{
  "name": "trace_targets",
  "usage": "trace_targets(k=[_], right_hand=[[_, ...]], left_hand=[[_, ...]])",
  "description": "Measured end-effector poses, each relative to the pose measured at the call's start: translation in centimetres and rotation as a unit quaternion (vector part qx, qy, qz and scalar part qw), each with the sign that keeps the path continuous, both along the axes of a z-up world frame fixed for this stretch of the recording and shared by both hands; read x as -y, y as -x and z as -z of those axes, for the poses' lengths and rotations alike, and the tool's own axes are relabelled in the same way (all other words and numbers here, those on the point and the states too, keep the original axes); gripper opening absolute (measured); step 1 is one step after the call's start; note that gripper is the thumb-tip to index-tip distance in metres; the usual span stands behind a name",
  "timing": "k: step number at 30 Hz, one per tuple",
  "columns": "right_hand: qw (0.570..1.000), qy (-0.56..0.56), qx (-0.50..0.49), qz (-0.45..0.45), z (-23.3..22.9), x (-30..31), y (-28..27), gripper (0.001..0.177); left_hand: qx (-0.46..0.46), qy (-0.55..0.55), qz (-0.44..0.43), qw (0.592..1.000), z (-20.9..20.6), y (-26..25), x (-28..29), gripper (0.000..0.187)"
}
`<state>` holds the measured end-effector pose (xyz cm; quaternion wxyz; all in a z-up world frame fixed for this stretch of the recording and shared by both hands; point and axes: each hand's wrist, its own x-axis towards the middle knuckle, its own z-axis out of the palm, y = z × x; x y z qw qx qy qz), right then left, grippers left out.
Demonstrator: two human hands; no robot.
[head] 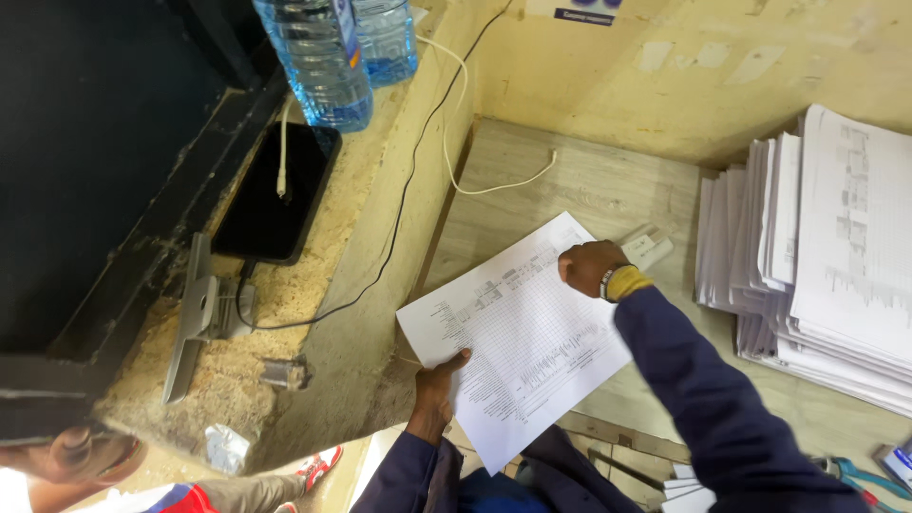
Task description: The person aligns sheets of paper from a large stack and staples them together using a manual stapler on a desk.
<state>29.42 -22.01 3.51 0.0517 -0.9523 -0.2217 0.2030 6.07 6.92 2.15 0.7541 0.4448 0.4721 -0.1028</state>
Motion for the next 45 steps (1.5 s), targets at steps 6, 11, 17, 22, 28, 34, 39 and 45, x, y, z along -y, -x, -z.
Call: trace_targets(k=[6,11,17,22,28,34,39,45], right_hand=[[0.976,0.13,-0.159,0.069,-6.3,-4.1,1.0,0.045],[0.921,-0.005,0.39,0.004,10.0,-2.8,4.0,0.024],[0.983,0.082,0.143,0.085,4.3,-4.1,2.8,0.042],[0.909,-0.415,0.012,0.025,3.1,6.4,-2.8,0.03],[0.797,-0.586,-0.127,0.07,-3.1,7.4,0.6,0.021],[0.73,-0.674,0.004,0.112,0.5,9.3,0.7,0.021],[0.723,-0.474,0.314,0.393,8.5,13.8,4.2,0.028],[0.887,-0.195,0.025,0.417,11.6,11.8,8.7,0.049]], left_hand=[[-0.014,0.01,-0.008,1.0,0.4,-0.4,-0.3,0.061],[-0.019,-0.036,-0.019,0.999,5.2,-1.2,-0.5,0.057],[0.025,-0.04,-0.022,0.999,4.0,-1.1,-1.1,0.069],[0.018,-0.042,0.013,0.999,3.1,0.4,-1.4,0.071],[0.013,-0.047,0.061,0.997,2.1,1.8,-1.1,0.068],[0.005,-0.03,0.036,0.999,0.5,2.8,-0.2,0.062],[0.008,0.002,-0.024,1.0,-0.2,3.3,0.8,0.06],[-0.062,-0.05,0.041,0.996,-0.5,4.3,1.1,0.063]])
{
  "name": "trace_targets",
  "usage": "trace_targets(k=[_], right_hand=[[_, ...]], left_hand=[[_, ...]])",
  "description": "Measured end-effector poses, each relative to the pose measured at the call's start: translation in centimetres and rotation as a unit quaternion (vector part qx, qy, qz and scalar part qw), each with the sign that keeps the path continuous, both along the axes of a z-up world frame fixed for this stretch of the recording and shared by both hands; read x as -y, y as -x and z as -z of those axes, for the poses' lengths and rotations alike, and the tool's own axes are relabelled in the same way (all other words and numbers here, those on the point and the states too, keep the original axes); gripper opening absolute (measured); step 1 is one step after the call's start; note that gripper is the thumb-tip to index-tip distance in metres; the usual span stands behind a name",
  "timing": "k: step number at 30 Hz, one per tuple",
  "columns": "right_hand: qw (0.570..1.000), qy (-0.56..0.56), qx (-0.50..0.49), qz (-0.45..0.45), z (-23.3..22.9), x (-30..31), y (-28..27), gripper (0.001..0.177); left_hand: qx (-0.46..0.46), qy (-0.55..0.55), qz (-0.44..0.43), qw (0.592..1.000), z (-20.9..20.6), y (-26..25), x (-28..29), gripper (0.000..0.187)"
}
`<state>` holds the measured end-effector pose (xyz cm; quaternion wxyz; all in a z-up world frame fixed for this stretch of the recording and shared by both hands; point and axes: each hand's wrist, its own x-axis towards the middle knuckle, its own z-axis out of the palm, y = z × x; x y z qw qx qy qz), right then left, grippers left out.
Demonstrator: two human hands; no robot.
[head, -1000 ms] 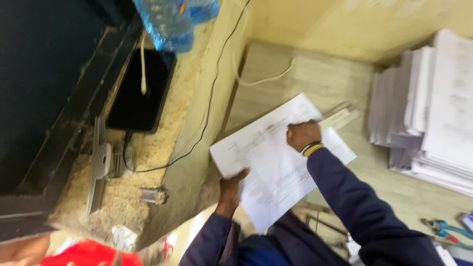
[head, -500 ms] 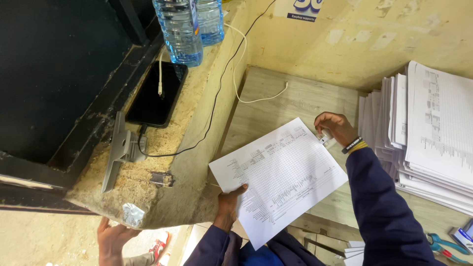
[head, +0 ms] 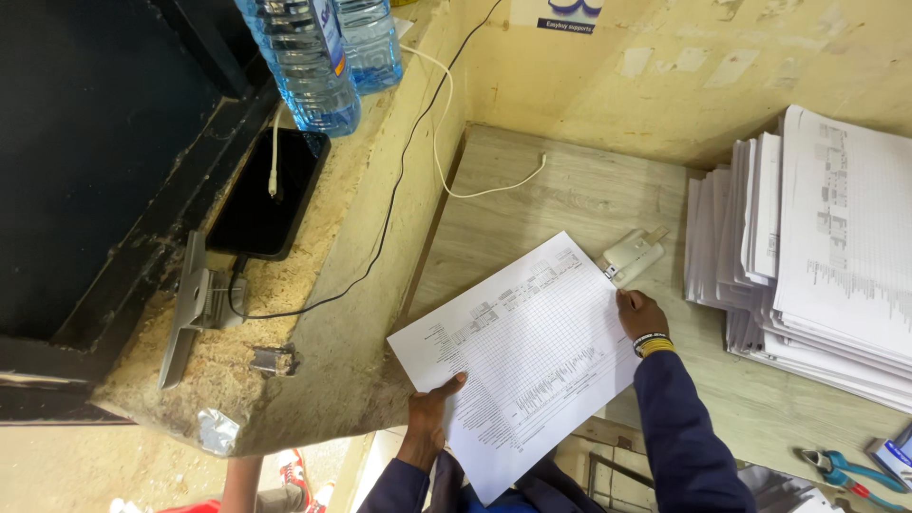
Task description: The person aligns sheets of paper from a large stack and staples them together using a manual stapler on a desk.
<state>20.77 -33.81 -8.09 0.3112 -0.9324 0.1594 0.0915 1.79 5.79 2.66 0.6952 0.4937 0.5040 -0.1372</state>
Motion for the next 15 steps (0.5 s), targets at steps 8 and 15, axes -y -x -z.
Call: trace_targets(k=[8,15], right_hand=[[0.999,-0.03,-0.002,0.04,-2.2,-0.5,3.0,0.04],[0.999,-0.032,-0.032,0.031,1.2,-2.2,-0.7,0.052]], left_hand=[[-0.031,-0.011,0.036,0.999,-1.1,1.6,0.7,0.068],[0.028,-0.002,-0.018,0.999,-0.7,1.8,-0.9,0.054]])
